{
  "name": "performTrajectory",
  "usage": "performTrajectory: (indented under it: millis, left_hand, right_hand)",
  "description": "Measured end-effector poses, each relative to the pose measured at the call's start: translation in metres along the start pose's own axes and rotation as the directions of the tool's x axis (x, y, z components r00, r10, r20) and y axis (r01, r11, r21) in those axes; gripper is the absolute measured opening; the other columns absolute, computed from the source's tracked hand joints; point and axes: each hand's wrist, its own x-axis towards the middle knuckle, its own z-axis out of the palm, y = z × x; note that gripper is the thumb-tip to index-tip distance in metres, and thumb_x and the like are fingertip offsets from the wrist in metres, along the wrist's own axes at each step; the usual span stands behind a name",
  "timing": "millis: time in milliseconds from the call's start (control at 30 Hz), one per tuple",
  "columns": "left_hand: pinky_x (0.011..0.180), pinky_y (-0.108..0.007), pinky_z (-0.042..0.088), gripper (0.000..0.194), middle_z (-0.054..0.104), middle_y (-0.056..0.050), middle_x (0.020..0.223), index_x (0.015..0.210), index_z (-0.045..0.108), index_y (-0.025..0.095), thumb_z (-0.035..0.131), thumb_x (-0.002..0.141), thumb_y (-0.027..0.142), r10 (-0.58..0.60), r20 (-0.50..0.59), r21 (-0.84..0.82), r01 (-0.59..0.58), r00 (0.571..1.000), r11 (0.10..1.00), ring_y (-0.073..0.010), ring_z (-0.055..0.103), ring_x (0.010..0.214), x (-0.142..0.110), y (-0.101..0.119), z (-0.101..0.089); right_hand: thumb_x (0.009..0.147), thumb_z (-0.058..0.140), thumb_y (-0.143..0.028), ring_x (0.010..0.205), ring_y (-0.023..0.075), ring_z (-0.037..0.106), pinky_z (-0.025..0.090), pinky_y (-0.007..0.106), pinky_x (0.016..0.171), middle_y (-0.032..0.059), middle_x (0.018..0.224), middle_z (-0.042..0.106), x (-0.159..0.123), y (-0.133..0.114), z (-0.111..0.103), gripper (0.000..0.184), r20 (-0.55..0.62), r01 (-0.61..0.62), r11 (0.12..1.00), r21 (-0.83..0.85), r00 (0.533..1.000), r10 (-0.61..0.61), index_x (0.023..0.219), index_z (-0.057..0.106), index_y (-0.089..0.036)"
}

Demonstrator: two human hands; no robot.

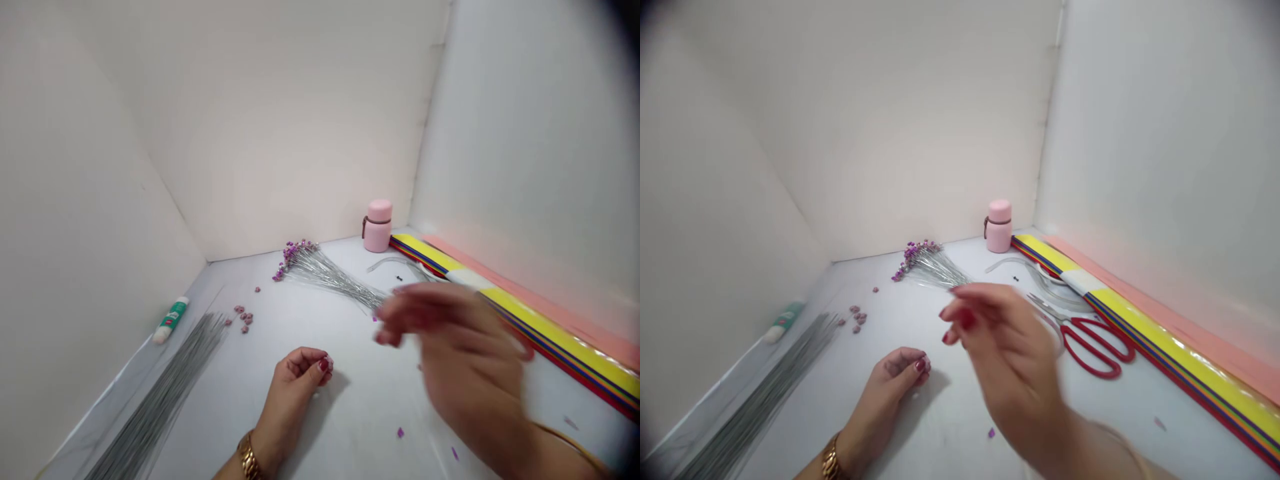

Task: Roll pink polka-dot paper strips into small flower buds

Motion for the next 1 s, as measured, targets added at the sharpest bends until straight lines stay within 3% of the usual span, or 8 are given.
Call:
performTrajectory:
  millis: [100,133,200,267,467,633,800,1000]
  left_hand:
    - [0.065,-0.022,0.042,0.011,0.063,-0.003,0.070,0.076,0.063,0.013,0.064,0.070,0.023,0.017,0.008,0.000,-0.017,1.000,1.000,-0.0116,0.056,0.065,-0.001,0.000,0.000]
    - [0.065,-0.023,0.042,0.010,0.063,-0.003,0.070,0.075,0.063,0.013,0.064,0.071,0.023,0.020,0.022,0.003,-0.020,1.000,1.000,-0.0119,0.056,0.065,-0.001,0.000,0.000]
    - [0.065,-0.024,0.042,0.010,0.064,-0.004,0.069,0.076,0.063,0.013,0.061,0.073,0.023,0.018,0.066,0.013,-0.019,0.998,1.000,-0.0131,0.056,0.065,0.000,0.002,0.000]
    - [0.065,-0.025,0.042,0.012,0.064,-0.005,0.067,0.077,0.063,0.012,0.059,0.075,0.023,0.008,0.092,0.033,-0.011,0.996,0.999,-0.0143,0.056,0.066,0.001,0.004,0.000]
    - [0.066,-0.030,0.042,0.013,0.066,-0.006,0.062,0.078,0.064,0.013,0.058,0.075,0.024,-0.046,0.168,0.043,0.039,0.985,0.998,-0.0185,0.059,0.065,0.004,0.008,0.004]
    - [0.064,-0.031,0.043,0.008,0.064,-0.004,0.054,0.071,0.061,0.014,0.056,0.076,0.019,-0.003,0.161,0.007,0.002,0.987,1.000,-0.0197,0.060,0.064,0.001,0.010,0.011]
    - [0.065,-0.034,0.044,0.010,0.065,-0.005,0.058,0.081,0.062,0.013,0.056,0.077,0.019,0.017,0.230,0.047,-0.028,0.973,0.998,-0.0207,0.061,0.064,0.000,0.011,0.009]
    - [0.064,-0.034,0.044,0.013,0.066,-0.006,0.059,0.078,0.063,0.013,0.054,0.078,0.021,-0.007,0.253,-0.011,0.010,0.967,1.000,-0.0224,0.061,0.068,-0.002,0.014,0.014]
  right_hand:
    - [0.086,0.040,-0.037,0.066,0.0159,0.054,0.043,0.029,0.061,0.0029,0.074,0.059,0.044,-0.016,0.025,0.021,0.038,-0.022,0.998,-0.063,0.999,0.024,0.085,0.053,-0.020]
    - [0.086,0.038,-0.038,0.059,0.0138,0.052,0.042,0.027,0.056,0.0005,0.067,0.057,0.050,-0.015,0.034,0.024,0.106,-0.039,0.997,-0.073,0.993,0.047,0.081,0.052,-0.019]
    - [0.085,0.040,-0.040,0.057,0.0120,0.050,0.039,0.024,0.055,-0.0018,0.060,0.053,0.051,-0.007,0.047,0.026,0.131,-0.056,0.997,-0.052,0.989,0.062,0.077,0.050,-0.018]
    - [0.085,0.039,-0.042,0.055,0.0105,0.048,0.038,0.022,0.054,-0.0025,0.058,0.051,0.047,0.004,0.053,0.029,0.161,-0.108,0.992,0.062,0.982,0.097,0.074,0.049,-0.017]
    - [0.083,0.040,-0.046,0.046,0.0075,0.045,0.033,0.018,0.047,-0.0048,0.051,0.048,0.047,0.015,0.047,0.033,0.288,-0.290,0.875,0.387,0.940,0.184,0.069,0.046,-0.016]
    - [0.083,0.041,-0.046,0.046,0.0069,0.046,0.032,0.018,0.046,-0.0045,0.052,0.050,0.048,0.015,0.047,0.033,0.306,-0.310,0.855,0.415,0.933,0.190,0.069,0.045,-0.016]
    - [0.083,0.040,-0.046,0.044,0.0060,0.045,0.031,0.017,0.045,-0.0049,0.052,0.049,0.045,0.018,0.047,0.033,0.328,-0.317,0.838,0.444,0.928,0.178,0.070,0.044,-0.016]
    - [0.084,0.040,-0.044,0.042,0.0058,0.046,0.031,0.017,0.043,-0.0060,0.050,0.047,0.045,0.017,0.048,0.032,0.350,-0.343,0.819,0.459,0.918,0.189,0.068,0.042,-0.017]
